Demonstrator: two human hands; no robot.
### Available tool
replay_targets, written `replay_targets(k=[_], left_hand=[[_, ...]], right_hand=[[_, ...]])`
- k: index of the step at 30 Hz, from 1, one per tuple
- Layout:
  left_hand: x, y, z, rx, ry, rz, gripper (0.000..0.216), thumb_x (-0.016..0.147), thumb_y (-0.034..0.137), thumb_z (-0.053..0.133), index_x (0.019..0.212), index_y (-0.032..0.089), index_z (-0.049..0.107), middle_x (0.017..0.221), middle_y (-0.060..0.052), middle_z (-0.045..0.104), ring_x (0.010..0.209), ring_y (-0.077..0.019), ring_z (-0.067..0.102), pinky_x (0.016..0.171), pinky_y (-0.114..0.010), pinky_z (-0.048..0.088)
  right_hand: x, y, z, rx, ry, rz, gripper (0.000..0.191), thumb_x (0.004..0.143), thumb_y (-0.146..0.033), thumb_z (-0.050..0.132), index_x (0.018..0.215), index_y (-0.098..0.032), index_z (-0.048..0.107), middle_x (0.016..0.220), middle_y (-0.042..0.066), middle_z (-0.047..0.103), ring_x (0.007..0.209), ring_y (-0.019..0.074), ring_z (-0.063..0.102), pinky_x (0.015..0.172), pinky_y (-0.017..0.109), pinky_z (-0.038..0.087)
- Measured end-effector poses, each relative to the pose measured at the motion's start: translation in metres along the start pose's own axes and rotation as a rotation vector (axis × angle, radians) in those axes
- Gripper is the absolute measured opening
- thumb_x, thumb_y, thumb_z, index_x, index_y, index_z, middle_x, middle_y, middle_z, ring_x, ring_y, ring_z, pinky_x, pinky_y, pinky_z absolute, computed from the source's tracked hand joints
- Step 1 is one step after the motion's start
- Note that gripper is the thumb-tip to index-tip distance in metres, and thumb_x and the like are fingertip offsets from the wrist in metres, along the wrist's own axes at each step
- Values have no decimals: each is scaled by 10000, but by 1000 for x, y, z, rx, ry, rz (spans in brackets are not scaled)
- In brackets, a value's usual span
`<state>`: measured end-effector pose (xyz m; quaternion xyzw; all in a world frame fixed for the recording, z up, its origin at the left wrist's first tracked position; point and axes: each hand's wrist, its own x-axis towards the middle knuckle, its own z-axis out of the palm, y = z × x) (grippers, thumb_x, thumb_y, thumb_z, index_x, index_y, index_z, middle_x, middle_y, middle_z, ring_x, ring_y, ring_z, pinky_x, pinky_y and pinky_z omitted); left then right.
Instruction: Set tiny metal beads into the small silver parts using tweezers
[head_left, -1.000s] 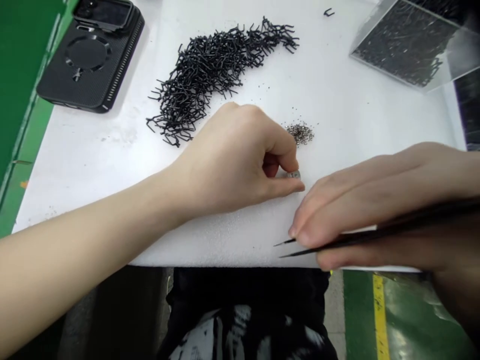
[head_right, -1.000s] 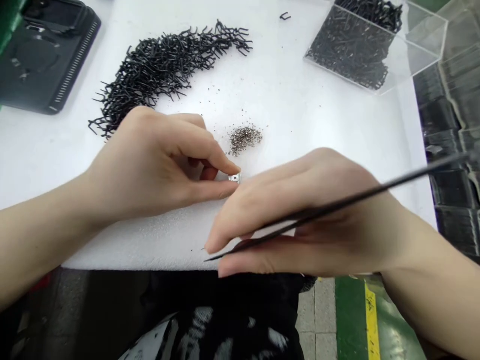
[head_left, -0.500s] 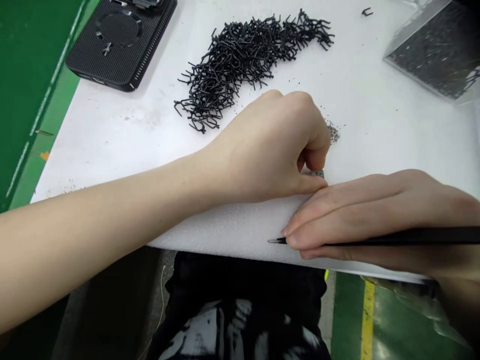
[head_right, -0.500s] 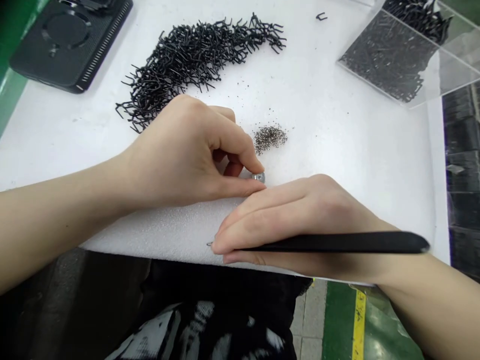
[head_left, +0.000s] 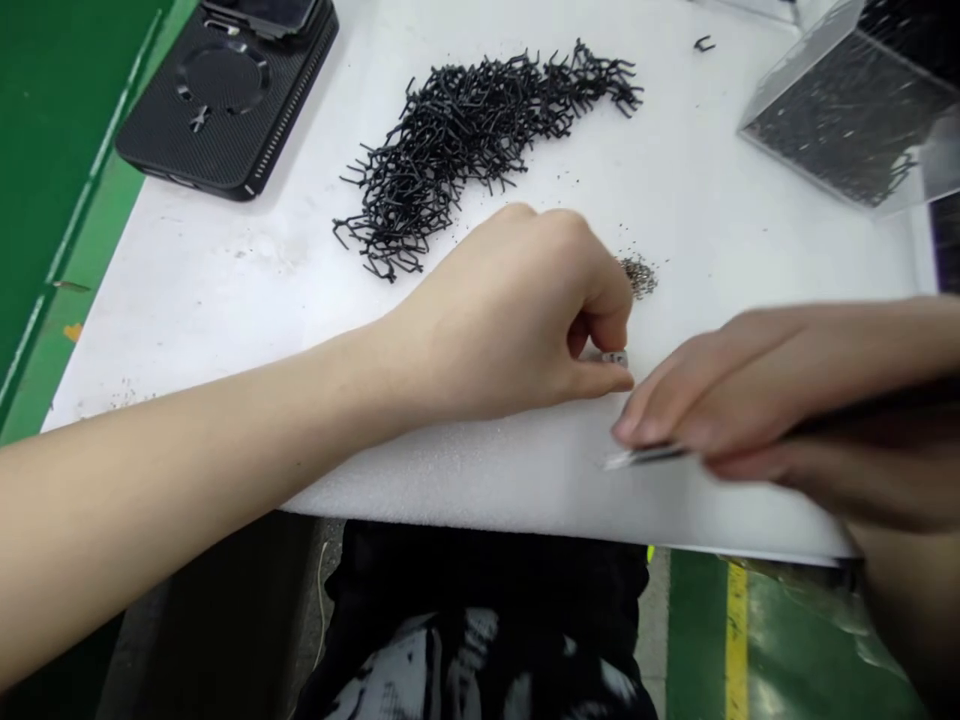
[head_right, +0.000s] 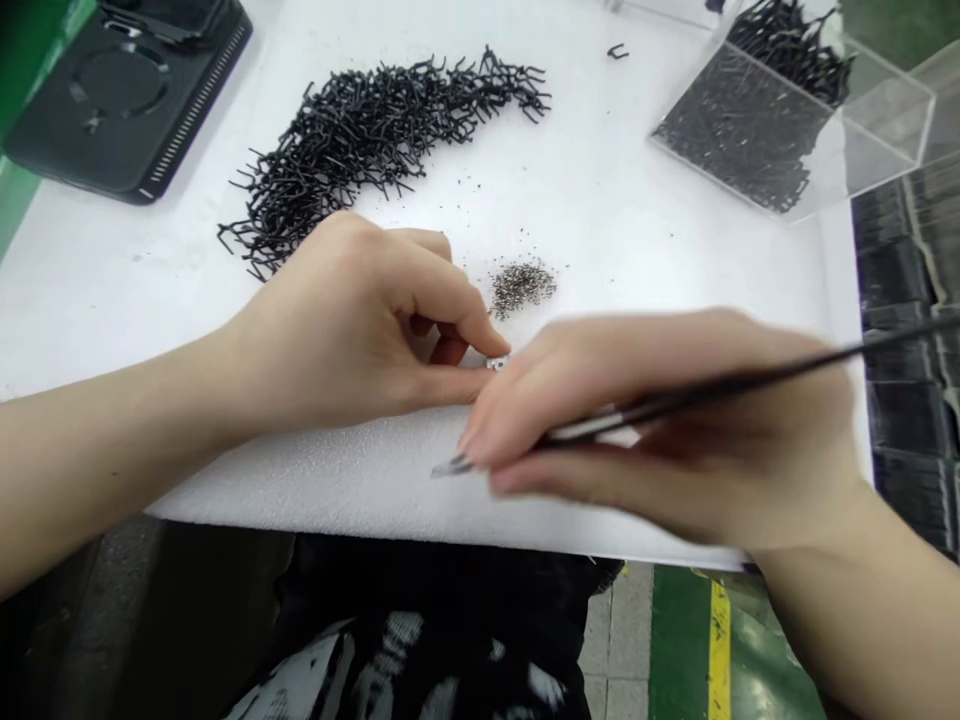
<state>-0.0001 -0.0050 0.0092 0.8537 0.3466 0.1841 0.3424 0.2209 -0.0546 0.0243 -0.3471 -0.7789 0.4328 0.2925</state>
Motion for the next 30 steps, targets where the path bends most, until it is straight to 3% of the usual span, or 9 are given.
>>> replay_targets(k=[2,3,5,10,13,19,30], left_hand=[[-1,-2,0,-1,15,6,40,796,286,830,795,251,850,658,31,728,616,-143,660,692,-298,502],[-1,-3,0,9,21,8,39,800,288,830,810,256,850,665,35,732,611,-141,661,699,-302,504],[-3,-3,0,35,27,27,48,809,300,821,829,267,850,657,42,726,596,-139,656,689,-308,494],[-8,2,0,90,77,43,88,867,299,767,851,251,839,657,29,703,655,-157,668,680,-322,477],[-10,6,1,78,108,18,92,864,315,781,826,247,829,658,34,699,649,-143,637,668,-318,464],[-9,9,0,79,86,-14,103,873,281,783,807,212,822,654,30,683,675,-125,619,662,-277,428],[-11,9,2,81,120,-18,89,857,320,815,797,254,813,648,69,681,635,-110,609,676,-265,458]], right_hand=[[6,11,-10,117,244,-50,100,873,-279,850,956,-336,847,886,-14,820,779,214,792,711,370,692],[9,16,-15,140,308,-115,75,836,-277,884,894,-313,855,818,-4,812,713,203,777,651,349,677],[13,24,-21,112,398,-5,69,815,-194,889,841,-244,849,805,52,804,745,232,794,637,352,663],[14,28,-25,94,162,27,103,849,-140,847,906,-222,818,867,57,814,777,224,793,671,336,656],[13,30,-25,84,95,5,84,863,-167,841,911,-226,805,900,40,813,799,201,776,701,322,651],[15,33,-25,78,82,-34,53,883,-192,828,919,-221,801,911,26,808,816,183,769,710,309,652],[15,33,-24,94,85,-60,85,861,-125,833,922,-160,785,907,65,806,827,188,783,727,311,662]])
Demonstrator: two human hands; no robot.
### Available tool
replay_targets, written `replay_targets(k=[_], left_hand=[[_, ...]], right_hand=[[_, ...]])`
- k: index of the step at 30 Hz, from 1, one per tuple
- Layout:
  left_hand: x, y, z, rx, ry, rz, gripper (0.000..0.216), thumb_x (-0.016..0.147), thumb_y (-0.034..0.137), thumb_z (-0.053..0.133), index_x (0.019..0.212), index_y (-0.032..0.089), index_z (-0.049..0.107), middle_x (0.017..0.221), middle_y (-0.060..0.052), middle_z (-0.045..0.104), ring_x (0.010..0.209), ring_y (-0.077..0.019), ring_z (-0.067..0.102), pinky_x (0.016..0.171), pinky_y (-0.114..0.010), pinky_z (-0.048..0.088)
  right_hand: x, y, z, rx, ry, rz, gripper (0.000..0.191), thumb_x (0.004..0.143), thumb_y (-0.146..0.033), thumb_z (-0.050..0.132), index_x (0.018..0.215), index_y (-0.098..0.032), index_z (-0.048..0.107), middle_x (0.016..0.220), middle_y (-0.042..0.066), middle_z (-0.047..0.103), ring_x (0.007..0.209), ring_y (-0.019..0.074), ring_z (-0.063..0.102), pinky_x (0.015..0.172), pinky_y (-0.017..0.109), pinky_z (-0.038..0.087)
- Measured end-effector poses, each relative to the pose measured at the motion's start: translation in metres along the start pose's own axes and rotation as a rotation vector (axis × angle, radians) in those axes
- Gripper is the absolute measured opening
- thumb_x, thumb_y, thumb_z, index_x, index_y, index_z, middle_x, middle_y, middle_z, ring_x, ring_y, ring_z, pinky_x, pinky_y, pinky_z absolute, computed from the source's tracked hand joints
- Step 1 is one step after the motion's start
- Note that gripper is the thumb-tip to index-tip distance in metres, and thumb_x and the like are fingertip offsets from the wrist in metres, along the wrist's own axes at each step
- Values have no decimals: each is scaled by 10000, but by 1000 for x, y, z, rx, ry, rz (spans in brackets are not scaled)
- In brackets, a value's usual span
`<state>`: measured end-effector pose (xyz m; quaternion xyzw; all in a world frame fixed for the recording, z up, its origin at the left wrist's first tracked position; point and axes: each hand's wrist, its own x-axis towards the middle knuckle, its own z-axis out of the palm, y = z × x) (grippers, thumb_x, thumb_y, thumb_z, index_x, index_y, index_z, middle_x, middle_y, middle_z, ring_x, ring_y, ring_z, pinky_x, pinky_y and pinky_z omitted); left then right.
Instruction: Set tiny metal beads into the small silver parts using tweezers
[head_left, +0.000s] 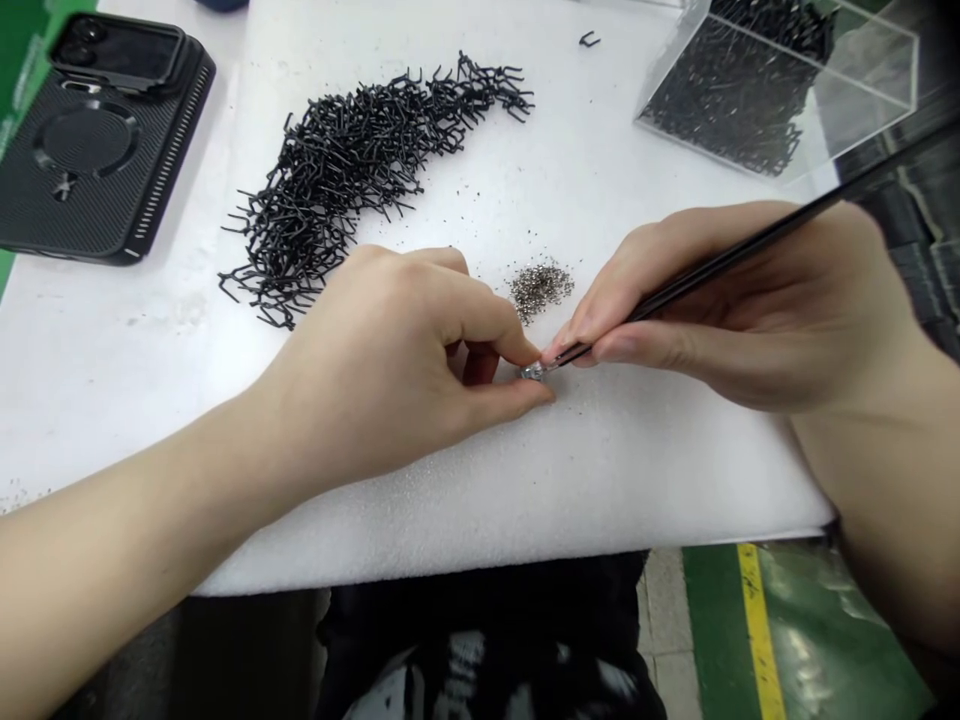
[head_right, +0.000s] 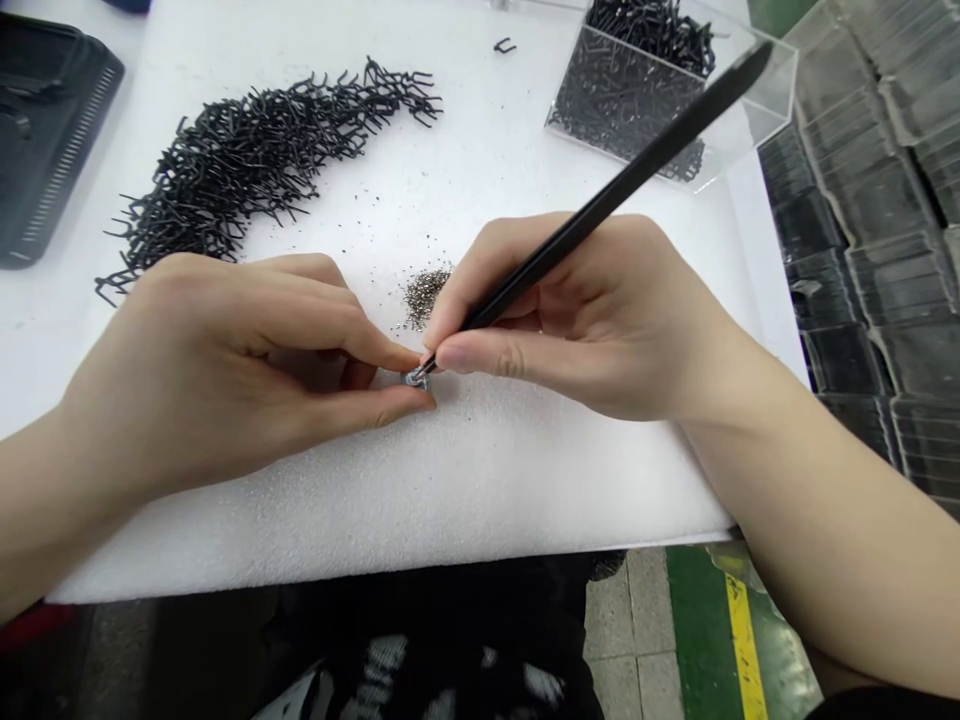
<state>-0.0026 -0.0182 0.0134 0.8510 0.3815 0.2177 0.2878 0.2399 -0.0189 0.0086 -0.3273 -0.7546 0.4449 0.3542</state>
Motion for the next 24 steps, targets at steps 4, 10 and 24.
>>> replay_targets(k=[4,10,24], left_hand=[[0,0,0,-14,-8,-13,43,852,290,821,817,266,815,656,64,682,625,-125,614,704,-294,479],[0,-1,1,-14,-15,-16,56,859,307,810,825,264,820,661,71,680,610,-109,610,688,-283,465],[1,-2,-1,-1,-44,4,88,879,332,772,848,269,825,665,54,692,607,-129,615,660,-298,475]], right_hand=[[-1,1,0,-30,-8,5,118,862,-82,820,925,-172,777,923,57,803,842,194,781,738,334,655],[-1,2,1,-17,13,5,117,853,-105,840,921,-181,783,916,56,807,831,198,780,731,350,657],[-1,3,0,-22,-1,-4,133,858,-99,830,932,-204,795,884,41,806,814,187,774,681,322,655]])
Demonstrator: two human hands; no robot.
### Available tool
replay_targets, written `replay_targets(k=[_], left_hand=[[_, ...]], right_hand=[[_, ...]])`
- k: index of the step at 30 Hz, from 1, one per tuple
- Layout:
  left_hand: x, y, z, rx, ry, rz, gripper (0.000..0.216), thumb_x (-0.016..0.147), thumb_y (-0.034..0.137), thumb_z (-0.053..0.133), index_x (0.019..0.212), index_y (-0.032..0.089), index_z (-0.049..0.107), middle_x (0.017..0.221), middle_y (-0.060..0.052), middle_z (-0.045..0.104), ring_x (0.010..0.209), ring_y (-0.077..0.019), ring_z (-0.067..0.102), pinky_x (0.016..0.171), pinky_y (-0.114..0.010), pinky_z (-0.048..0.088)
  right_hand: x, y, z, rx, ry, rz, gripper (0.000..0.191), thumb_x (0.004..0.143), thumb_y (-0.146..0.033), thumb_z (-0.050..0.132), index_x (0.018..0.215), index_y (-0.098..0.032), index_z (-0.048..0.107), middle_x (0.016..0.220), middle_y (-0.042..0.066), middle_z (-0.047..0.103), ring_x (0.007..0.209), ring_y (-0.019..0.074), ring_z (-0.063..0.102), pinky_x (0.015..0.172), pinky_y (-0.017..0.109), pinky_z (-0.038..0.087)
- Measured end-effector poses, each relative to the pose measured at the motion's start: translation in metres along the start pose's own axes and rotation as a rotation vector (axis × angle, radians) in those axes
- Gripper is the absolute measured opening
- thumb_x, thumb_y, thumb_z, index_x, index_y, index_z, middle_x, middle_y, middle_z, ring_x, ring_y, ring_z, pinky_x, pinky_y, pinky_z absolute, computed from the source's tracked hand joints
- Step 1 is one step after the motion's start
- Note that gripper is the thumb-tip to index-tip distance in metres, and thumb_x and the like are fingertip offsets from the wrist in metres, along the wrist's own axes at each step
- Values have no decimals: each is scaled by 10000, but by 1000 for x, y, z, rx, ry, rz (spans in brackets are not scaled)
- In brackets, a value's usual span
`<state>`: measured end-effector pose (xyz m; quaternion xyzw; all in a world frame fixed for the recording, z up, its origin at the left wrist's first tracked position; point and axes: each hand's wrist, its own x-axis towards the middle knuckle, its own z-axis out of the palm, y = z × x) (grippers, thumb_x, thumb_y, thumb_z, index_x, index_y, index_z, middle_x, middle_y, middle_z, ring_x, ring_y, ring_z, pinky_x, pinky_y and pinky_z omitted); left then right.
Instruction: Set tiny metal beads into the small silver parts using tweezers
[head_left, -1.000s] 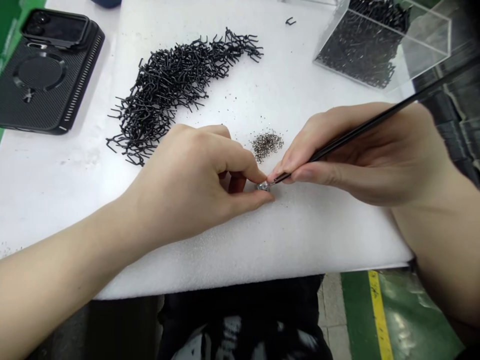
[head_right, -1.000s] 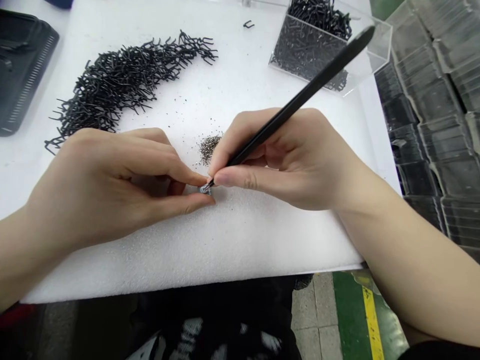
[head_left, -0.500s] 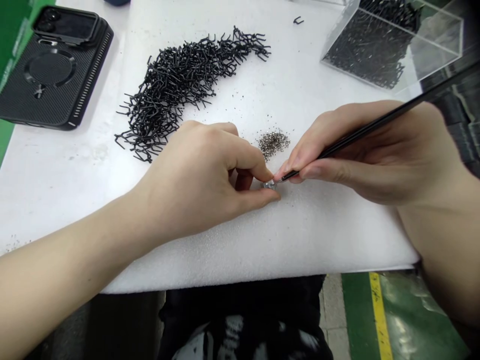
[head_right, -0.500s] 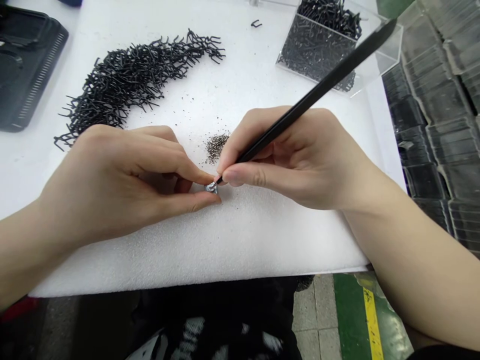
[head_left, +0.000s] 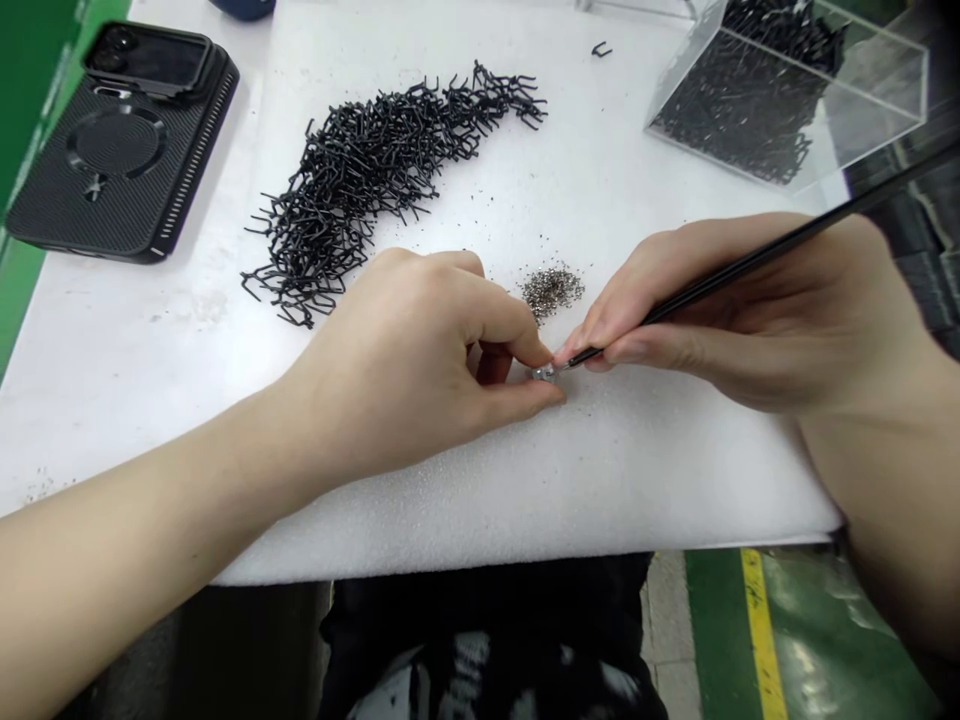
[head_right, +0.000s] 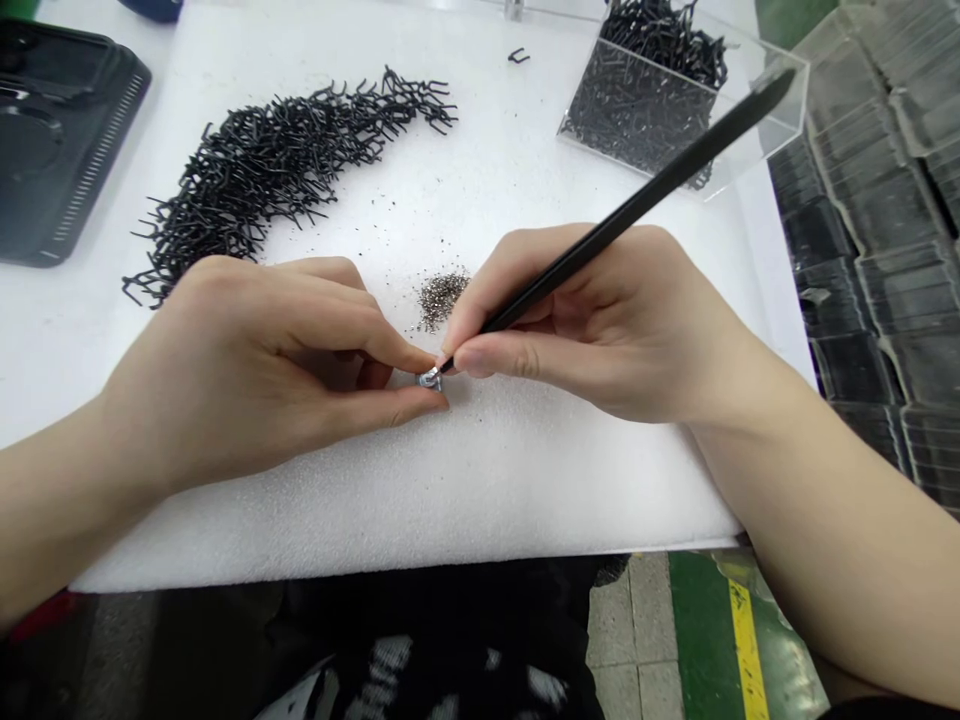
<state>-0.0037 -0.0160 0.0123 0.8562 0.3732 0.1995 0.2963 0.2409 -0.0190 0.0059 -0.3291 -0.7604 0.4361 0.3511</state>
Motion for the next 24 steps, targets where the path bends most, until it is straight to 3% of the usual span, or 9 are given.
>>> replay_targets(k=[7,14,19,24], left_hand=[[1,0,-2,11,-17,8,98,882,307,745,839,263,821,669,27,712,684,-154,661,673,-290,461],[1,1,-2,-1,-18,-2,88,872,300,754,849,256,826,687,26,717,713,-151,686,712,-283,468],[0,-3,3,5,40,49,69,851,304,786,850,244,820,681,39,707,678,-138,667,690,-284,478],[-1,-6,7,-11,115,138,26,813,235,835,812,214,819,625,46,695,643,-131,632,615,-260,461]], right_hand=[[0,1,-2,-2,-30,-37,132,859,-109,830,959,-191,801,888,65,812,829,204,783,672,323,649],[1,1,-3,82,-40,58,104,875,-171,831,947,-243,813,907,24,818,791,181,779,685,301,654],[7,4,-4,173,240,20,95,877,-282,856,903,-226,784,798,19,764,728,184,784,559,278,620],[11,15,-11,-174,431,-139,90,875,-284,847,873,-263,759,799,-2,728,661,153,690,537,308,548]])
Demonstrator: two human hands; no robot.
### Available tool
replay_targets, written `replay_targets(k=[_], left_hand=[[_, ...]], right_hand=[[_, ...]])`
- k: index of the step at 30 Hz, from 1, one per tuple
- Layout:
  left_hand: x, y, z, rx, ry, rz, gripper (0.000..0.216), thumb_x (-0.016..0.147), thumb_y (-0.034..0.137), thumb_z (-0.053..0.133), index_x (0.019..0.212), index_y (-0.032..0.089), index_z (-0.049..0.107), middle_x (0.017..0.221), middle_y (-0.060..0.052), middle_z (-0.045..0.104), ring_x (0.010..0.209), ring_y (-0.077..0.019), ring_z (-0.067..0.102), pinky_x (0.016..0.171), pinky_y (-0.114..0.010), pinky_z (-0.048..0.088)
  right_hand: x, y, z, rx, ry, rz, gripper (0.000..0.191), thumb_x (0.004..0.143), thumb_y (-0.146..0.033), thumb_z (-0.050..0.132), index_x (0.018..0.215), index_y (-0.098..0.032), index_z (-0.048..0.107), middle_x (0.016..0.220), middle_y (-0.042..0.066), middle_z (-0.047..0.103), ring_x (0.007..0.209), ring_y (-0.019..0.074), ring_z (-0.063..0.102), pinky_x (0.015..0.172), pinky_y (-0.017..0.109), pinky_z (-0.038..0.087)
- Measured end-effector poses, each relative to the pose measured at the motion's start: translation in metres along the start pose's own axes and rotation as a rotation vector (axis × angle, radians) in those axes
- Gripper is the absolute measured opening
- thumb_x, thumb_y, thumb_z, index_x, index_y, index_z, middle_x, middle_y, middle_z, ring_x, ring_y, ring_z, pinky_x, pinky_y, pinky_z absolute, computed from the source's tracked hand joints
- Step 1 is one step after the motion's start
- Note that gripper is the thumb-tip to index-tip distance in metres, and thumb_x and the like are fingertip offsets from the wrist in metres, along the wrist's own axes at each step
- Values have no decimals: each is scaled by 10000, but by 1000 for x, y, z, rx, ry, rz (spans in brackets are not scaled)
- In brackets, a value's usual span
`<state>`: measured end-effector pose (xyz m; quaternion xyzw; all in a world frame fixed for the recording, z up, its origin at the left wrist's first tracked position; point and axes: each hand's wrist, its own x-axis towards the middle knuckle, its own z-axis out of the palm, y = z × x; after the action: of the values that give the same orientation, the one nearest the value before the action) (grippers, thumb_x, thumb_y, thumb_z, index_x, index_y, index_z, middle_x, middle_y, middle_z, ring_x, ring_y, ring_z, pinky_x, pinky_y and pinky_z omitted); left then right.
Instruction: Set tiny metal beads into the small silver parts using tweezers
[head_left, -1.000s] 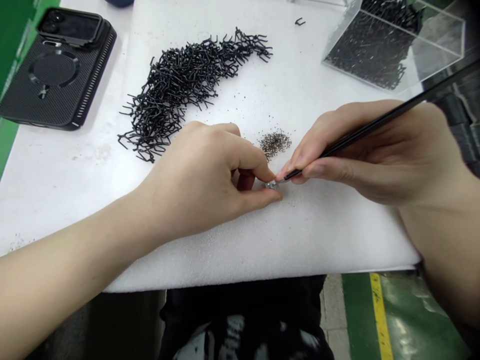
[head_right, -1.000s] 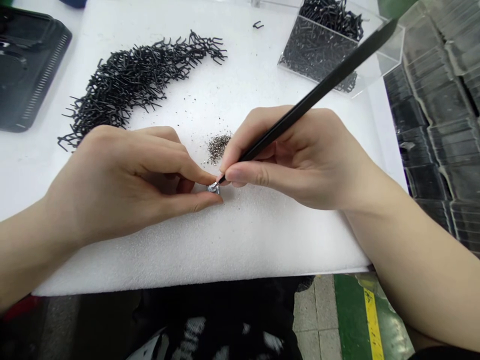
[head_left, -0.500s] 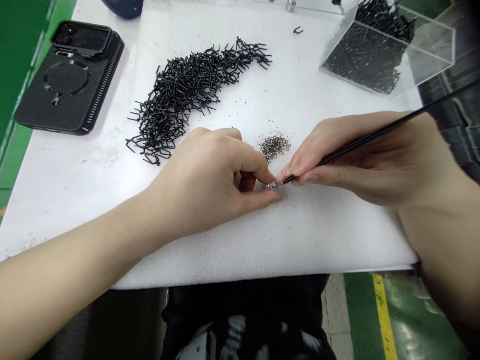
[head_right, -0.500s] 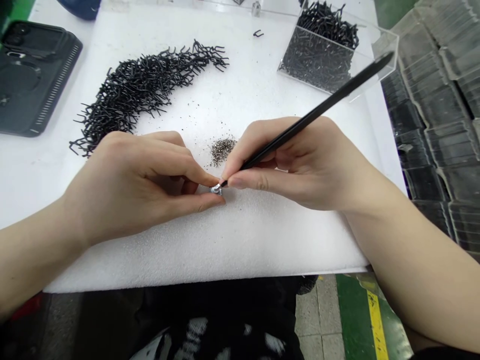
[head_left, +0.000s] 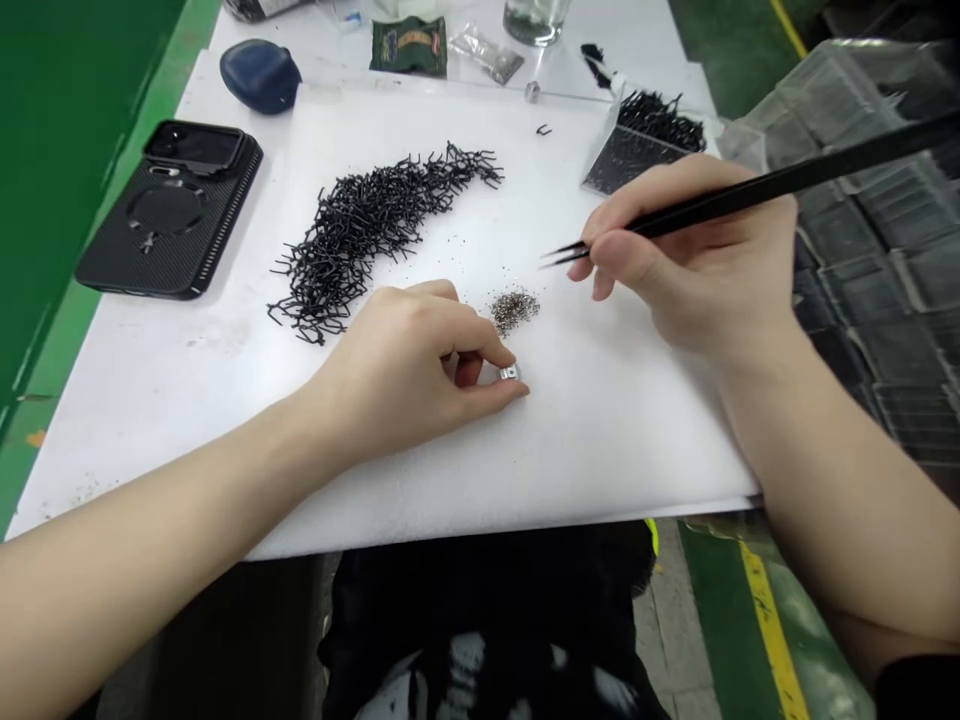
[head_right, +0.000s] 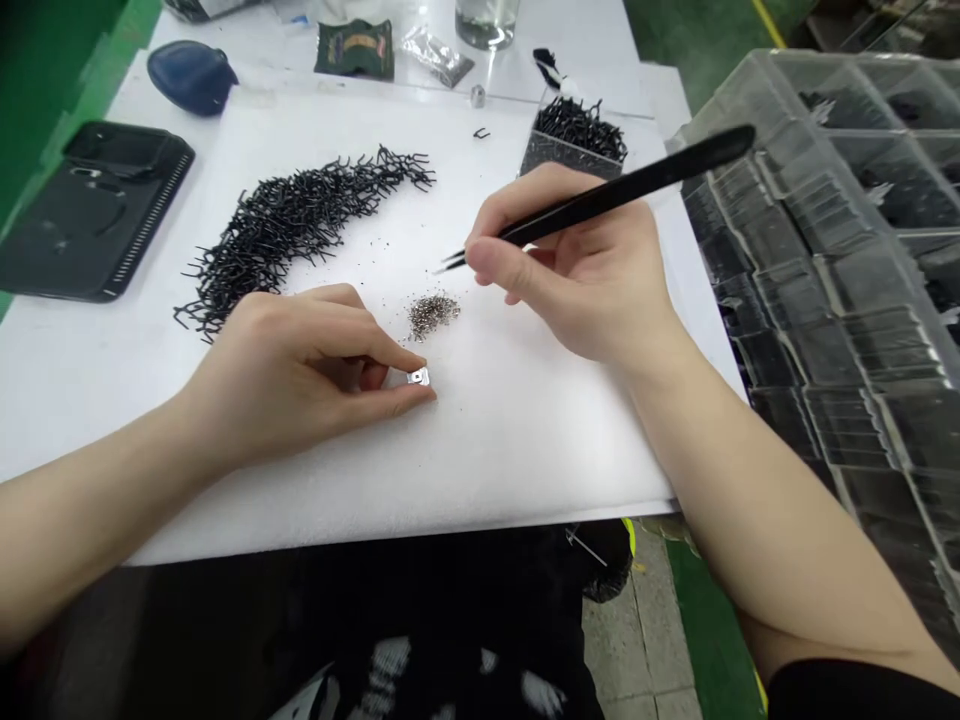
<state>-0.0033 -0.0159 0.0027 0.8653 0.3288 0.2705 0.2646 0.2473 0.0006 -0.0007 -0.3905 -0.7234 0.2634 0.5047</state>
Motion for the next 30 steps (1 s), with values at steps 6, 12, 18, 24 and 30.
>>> replay_targets(k=[6,12,18,24,30], left_hand=[[-1,0,0,19,15,112,42,838,208,831,819,179,808,620,36,704,658,-143,591,669,-282,480],[-4,-3,2,42,43,173,46,847,193,821,814,168,799,633,25,707,668,-153,576,683,-294,473],[-8,-7,7,54,48,244,60,856,214,802,820,167,795,675,-8,744,711,-181,584,745,-331,498],[-12,-6,9,64,-108,294,134,919,306,770,881,177,771,747,-9,736,755,-169,647,726,-306,542],[-11,-8,14,116,-260,278,234,1004,387,692,980,156,711,931,-31,727,856,-171,699,822,-367,613]], right_hand=[[2,-2,-26,-423,-98,-36,125,861,-166,779,923,-274,789,885,8,750,748,172,664,645,325,531],[-3,-5,-38,-595,-286,-11,304,833,-92,658,988,-283,835,944,18,762,763,193,679,722,353,539],[3,-22,-27,-607,-174,14,383,929,-145,581,1247,-238,771,998,79,724,801,205,670,659,344,523],[46,-58,14,-474,-533,95,224,964,-346,664,1094,-271,831,985,35,822,823,200,735,646,317,542],[83,-51,70,-453,-802,93,138,845,-231,757,928,-264,861,938,17,828,890,211,733,804,333,549]])
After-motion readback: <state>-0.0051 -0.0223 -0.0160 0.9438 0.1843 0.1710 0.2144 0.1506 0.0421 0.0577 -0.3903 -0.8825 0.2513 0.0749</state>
